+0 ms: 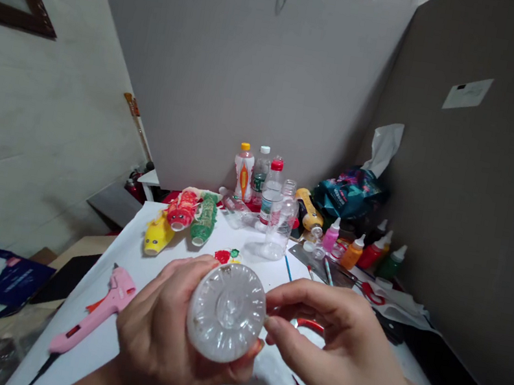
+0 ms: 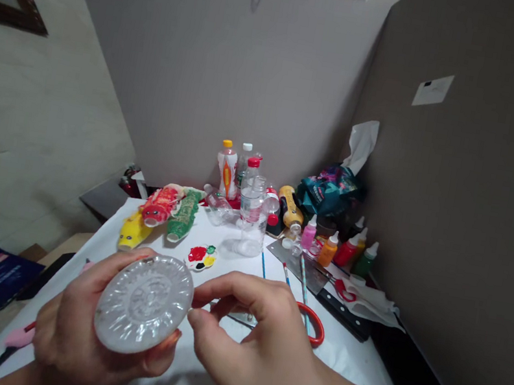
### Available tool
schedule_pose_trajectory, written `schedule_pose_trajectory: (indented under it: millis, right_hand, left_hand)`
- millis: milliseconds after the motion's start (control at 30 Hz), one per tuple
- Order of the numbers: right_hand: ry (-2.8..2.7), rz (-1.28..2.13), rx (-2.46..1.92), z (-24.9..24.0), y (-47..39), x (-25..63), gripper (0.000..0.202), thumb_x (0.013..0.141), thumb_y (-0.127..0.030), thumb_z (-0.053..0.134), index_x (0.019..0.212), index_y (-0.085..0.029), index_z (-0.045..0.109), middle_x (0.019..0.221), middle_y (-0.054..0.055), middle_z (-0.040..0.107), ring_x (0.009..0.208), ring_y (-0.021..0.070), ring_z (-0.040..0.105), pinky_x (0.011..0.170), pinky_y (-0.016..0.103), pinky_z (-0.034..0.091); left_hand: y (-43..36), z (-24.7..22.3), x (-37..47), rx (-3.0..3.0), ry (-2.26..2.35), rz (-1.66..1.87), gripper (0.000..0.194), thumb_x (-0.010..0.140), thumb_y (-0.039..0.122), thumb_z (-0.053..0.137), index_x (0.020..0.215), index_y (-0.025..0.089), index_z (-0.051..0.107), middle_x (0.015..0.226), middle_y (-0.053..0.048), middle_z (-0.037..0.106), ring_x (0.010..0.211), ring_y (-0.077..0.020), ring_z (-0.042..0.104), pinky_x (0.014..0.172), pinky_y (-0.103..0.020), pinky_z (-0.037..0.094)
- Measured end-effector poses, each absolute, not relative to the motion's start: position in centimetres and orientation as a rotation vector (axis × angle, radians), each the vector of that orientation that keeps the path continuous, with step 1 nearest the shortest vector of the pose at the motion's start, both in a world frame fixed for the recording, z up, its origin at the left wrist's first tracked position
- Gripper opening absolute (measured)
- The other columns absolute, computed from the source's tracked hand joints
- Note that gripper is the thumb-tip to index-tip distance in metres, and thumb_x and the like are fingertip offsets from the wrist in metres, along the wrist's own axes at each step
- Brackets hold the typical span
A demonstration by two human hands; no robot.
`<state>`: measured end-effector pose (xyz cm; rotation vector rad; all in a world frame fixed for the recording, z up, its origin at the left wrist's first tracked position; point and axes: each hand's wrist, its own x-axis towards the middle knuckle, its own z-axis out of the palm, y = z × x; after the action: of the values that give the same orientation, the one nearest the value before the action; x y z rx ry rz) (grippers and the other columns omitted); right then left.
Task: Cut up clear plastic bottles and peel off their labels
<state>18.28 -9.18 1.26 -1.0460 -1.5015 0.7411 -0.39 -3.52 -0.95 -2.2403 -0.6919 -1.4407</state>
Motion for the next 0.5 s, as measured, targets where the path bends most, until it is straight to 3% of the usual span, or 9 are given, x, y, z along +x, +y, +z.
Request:
schedule_pose_trajectory:
  millis: [333, 500]
  right_hand:
    - [-1.542, 0.632, -1.078, 1.22, -9.49, 18.4, 0.011, 0.082, -0.014, 0.065, 0.078, -0.016, 0.075, 0.067, -0.001, 0.075, 0.059, 0.008, 0.066, 0.058, 0.014, 0.05]
    - [-1.566, 0.647, -1.076, 1.35, -9.39, 18.48, 0.009, 0.081, -0.014, 0.064, 0.074, -0.016, 0.071, 0.066, -0.001, 0.071, 0.06, 0.0081, 0.063, 0.059, 0.015, 0.048]
  left_hand:
    - [-3.08, -0.76, -0.49, -2.174, -0.59, -1.408, 0.082, 0.07, 0.05, 0.079, 0.127, -0.002, 0.053, 0.097, -0.021, 0.07, 0.088, -0.0317, 0.073, 0.078, -0.038, 0.063]
    - [-3.15, -0.87, -0.56, -2.175, -0.59, -1.409, 0.08, 0.072, 0.049, 0.076, 0.131, 0.001, 0.051, 0.098, -0.019, 0.071, 0.086, -0.0318, 0.074, 0.076, -0.039, 0.064]
